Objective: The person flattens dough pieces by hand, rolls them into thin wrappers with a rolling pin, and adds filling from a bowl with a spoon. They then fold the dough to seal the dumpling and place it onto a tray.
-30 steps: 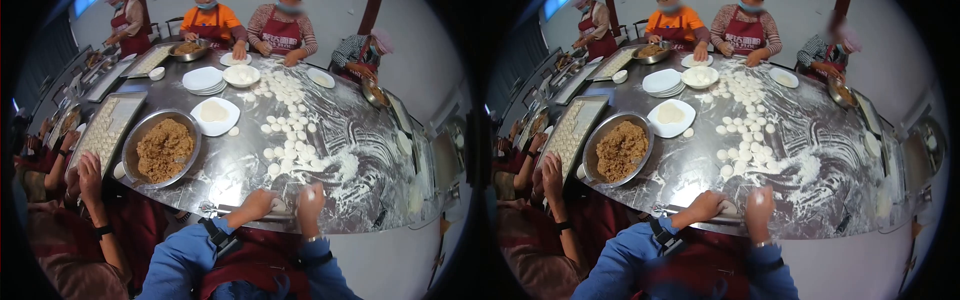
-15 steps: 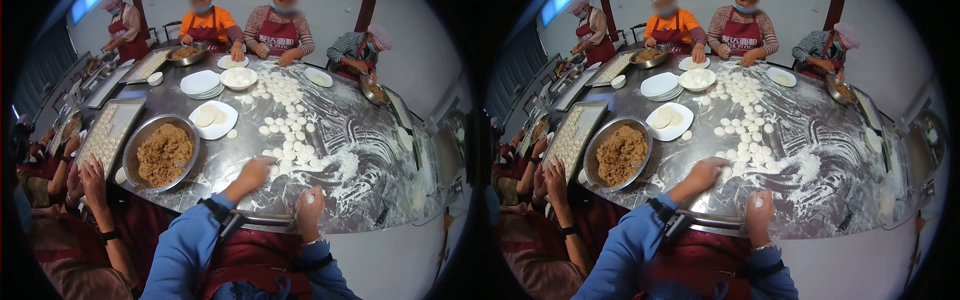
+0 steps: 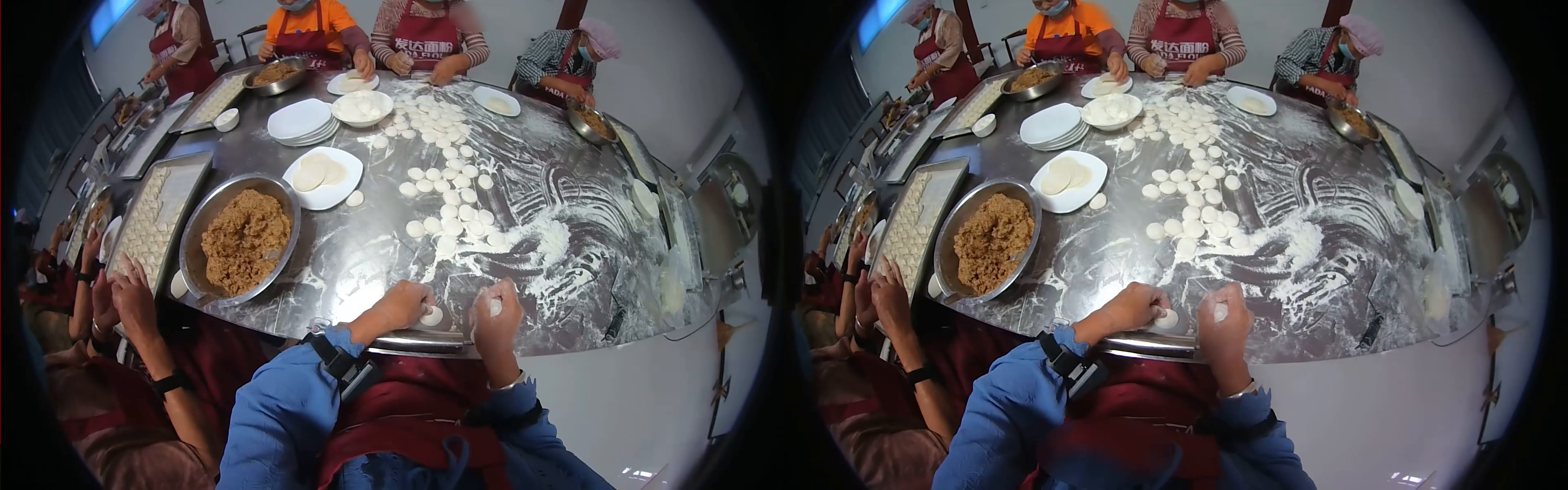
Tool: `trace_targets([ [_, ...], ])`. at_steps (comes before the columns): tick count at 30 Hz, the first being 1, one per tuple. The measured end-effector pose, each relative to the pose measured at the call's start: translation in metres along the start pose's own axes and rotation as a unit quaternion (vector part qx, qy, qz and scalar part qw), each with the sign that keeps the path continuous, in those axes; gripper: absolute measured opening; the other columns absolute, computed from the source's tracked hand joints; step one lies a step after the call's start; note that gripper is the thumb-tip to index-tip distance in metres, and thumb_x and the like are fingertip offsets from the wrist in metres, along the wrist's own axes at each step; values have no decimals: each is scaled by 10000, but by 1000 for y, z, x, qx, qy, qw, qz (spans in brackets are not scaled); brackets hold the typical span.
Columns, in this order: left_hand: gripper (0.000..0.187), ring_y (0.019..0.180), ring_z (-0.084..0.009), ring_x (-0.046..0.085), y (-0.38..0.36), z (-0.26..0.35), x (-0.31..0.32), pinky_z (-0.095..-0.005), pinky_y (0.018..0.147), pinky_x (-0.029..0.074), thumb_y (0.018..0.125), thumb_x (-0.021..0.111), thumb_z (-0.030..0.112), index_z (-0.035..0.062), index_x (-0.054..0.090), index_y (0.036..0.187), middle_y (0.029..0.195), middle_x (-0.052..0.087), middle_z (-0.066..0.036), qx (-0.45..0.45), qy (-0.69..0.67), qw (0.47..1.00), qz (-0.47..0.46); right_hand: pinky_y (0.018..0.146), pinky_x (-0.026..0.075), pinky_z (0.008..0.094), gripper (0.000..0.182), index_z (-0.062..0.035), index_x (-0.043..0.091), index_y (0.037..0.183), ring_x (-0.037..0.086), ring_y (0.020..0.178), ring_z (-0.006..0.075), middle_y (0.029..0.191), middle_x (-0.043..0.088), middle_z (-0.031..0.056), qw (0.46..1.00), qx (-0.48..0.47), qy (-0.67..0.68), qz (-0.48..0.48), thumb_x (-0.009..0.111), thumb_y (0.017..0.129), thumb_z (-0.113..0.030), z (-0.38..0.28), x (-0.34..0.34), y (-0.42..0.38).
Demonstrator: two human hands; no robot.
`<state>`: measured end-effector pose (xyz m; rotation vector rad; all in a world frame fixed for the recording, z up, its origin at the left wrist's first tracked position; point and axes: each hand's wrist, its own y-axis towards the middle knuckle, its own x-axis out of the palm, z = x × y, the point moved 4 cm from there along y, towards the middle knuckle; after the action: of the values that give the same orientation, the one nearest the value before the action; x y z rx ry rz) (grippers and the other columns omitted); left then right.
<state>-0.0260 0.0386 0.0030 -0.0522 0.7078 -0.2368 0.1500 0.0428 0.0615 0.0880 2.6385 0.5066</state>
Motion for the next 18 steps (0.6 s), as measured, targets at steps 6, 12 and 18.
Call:
trace_targets([
  [6, 97, 755, -303, 630, 12, 12, 14, -390, 697, 488, 776, 591, 126, 85, 649, 841, 765, 648, -140, 42, 46, 997, 41, 559, 434, 401, 137, -35, 478, 814, 550, 580, 344, 640, 516, 170, 996, -73, -52, 31, 579, 802, -128, 7, 39, 46],
  [12, 131, 776, -366, 600, -4, 6, 2, -449, 679, 465, 807, 585, 173, 70, 529, 866, 762, 610, -163, 16, 120, 992, 31, 525, 403, 338, 157, -46, 435, 742, 487, 541, 181, 610, 493, 107, 992, 57, 101, 40, 578, 801, -71, 40, 12, -14],
  [18, 138, 725, -384, 599, 9, 11, 1, -450, 658, 478, 817, 577, 158, 43, 536, 883, 743, 614, -172, -50, 133, 980, 140, 529, 426, 400, 155, -23, 470, 798, 543, 547, 311, 641, 530, 190, 997, -39, -43, 43, 587, 810, -126, 13, 55, 61],
])
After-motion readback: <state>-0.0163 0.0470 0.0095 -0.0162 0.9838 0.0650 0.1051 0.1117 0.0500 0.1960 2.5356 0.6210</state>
